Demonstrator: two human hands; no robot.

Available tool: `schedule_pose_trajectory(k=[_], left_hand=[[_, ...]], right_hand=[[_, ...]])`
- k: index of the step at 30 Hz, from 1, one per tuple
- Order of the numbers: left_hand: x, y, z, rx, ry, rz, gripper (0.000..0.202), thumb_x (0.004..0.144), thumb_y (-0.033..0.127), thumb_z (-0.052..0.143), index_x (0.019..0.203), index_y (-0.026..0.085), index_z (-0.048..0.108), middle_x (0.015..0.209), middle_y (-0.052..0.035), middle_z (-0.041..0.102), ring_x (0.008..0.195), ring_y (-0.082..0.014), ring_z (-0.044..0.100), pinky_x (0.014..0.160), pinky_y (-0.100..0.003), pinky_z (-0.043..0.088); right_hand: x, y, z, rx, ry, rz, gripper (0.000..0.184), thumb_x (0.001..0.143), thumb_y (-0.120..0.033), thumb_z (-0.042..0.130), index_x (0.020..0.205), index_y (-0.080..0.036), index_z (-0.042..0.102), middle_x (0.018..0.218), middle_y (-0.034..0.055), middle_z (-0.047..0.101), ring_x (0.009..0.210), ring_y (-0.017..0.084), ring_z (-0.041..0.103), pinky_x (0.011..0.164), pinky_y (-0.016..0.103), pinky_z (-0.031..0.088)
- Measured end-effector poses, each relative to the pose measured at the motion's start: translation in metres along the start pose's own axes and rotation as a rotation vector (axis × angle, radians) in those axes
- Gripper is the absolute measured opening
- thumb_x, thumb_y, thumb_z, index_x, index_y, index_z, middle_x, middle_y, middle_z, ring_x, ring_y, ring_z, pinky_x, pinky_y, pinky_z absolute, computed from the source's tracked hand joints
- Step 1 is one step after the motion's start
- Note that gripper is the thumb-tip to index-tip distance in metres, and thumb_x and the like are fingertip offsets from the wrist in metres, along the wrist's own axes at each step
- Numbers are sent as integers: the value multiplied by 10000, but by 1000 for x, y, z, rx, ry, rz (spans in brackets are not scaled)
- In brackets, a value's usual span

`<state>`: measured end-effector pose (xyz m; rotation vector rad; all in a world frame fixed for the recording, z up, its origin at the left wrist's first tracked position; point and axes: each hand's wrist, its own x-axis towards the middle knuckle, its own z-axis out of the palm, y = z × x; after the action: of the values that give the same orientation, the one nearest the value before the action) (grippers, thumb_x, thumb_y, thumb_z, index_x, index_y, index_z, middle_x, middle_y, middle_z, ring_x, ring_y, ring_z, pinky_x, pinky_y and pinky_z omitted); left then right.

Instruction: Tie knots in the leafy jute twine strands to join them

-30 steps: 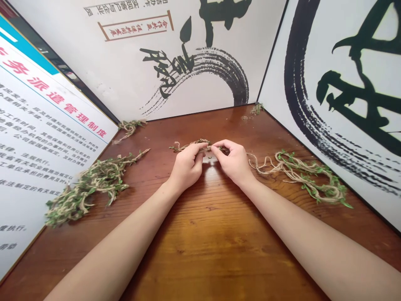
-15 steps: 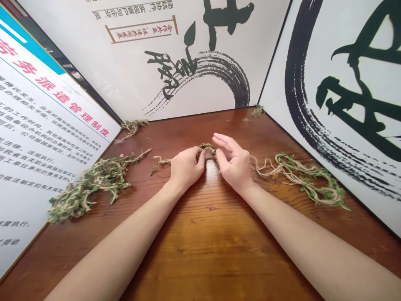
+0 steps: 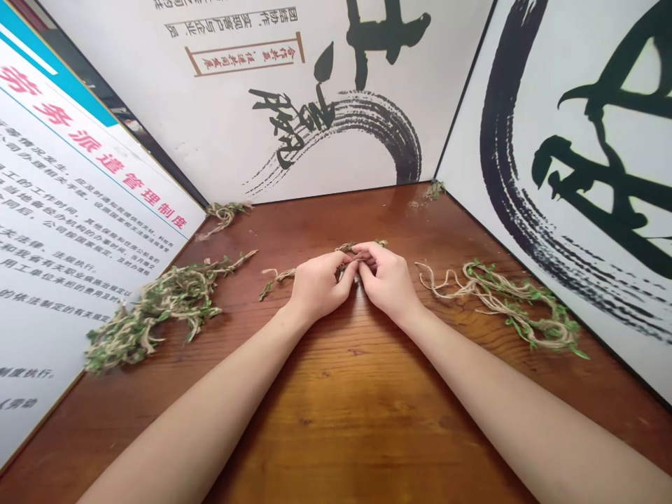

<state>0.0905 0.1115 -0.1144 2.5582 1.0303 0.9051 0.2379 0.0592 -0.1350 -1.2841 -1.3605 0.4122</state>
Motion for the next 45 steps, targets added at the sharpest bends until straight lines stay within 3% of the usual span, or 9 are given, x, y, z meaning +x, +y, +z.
schedule_pose_trajectory(k=[5, 8, 10, 13, 18, 23, 31, 39, 45], left_hand=[[2, 4, -5, -3, -7, -132, 275, 874, 353, 629, 660, 183, 654, 573, -12, 616, 554, -150, 519, 581, -289, 312], [4, 8, -8, -346, 9, -157, 427, 888, 401, 593, 534, 181, 503, 506, 16, 476, 501, -108, 393, 542, -274, 287], [5, 12, -9, -616, 44, -194, 447, 899, 408, 571, 526, 187, 461, 498, 30, 409, 490, -96, 335, 515, -265, 281], [6, 16, -8, -864, 62, -287, 359, 891, 384, 572, 590, 190, 546, 482, 39, 385, 467, -93, 298, 478, -258, 269], [8, 15, -4, -962, 60, -390, 283, 866, 382, 600, 661, 193, 648, 464, 21, 444, 420, -98, 337, 418, -256, 257], [4, 18, -3, -863, 185, -347, 270, 912, 359, 568, 724, 184, 653, 594, 3, 563, 449, -89, 406, 432, -246, 324], [-2, 19, -3, -390, 207, -49, 140, 893, 228, 637, 850, 202, 767, 781, -22, 688, 693, -131, 610, 670, -270, 510], [-3, 18, 1, -553, 227, -294, 138, 777, 295, 815, 805, 179, 748, 780, -33, 774, 655, -158, 695, 618, -273, 550], [-1, 16, 0, -449, 222, -81, 85, 853, 204, 701, 847, 215, 785, 830, -29, 735, 695, -129, 645, 641, -264, 533]], right_hand=[[-1, -2, -1, -38, 23, 72, 168, 837, -129, 552, 942, -210, 655, 936, 75, 763, 891, 231, 735, 858, 411, 593], [0, -4, -2, 96, 19, 162, 50, 847, -210, 607, 892, -226, 593, 854, 40, 735, 772, 200, 724, 751, 362, 605], [1, -6, -1, 275, -9, 255, 129, 846, -297, 660, 875, -233, 551, 781, 11, 715, 676, 181, 714, 641, 319, 605], [2, -8, -1, 445, -19, 376, 280, 805, -397, 740, 849, -234, 516, 691, -16, 697, 587, 169, 706, 513, 265, 580], [2, -9, 0, 452, -5, 424, 311, 785, -418, 771, 837, -224, 533, 642, -23, 690, 514, 147, 677, 431, 221, 541], [1, -8, 1, 480, -50, 416, 249, 787, -400, 762, 825, -209, 607, 685, -8, 707, 505, 125, 653, 426, 213, 523], [5, -10, -3, 515, -101, 418, 283, 695, -390, 844, 810, -177, 696, 710, 19, 718, 473, 102, 593, 441, 227, 485], [7, -5, -4, 505, -68, 427, 285, 692, -410, 821, 807, -175, 708, 679, 12, 698, 460, 99, 566, 443, 238, 471], [7, -8, -6, 468, -89, 391, 293, 712, -451, 813, 817, -186, 743, 669, 11, 695, 487, 110, 577, 447, 235, 490]])
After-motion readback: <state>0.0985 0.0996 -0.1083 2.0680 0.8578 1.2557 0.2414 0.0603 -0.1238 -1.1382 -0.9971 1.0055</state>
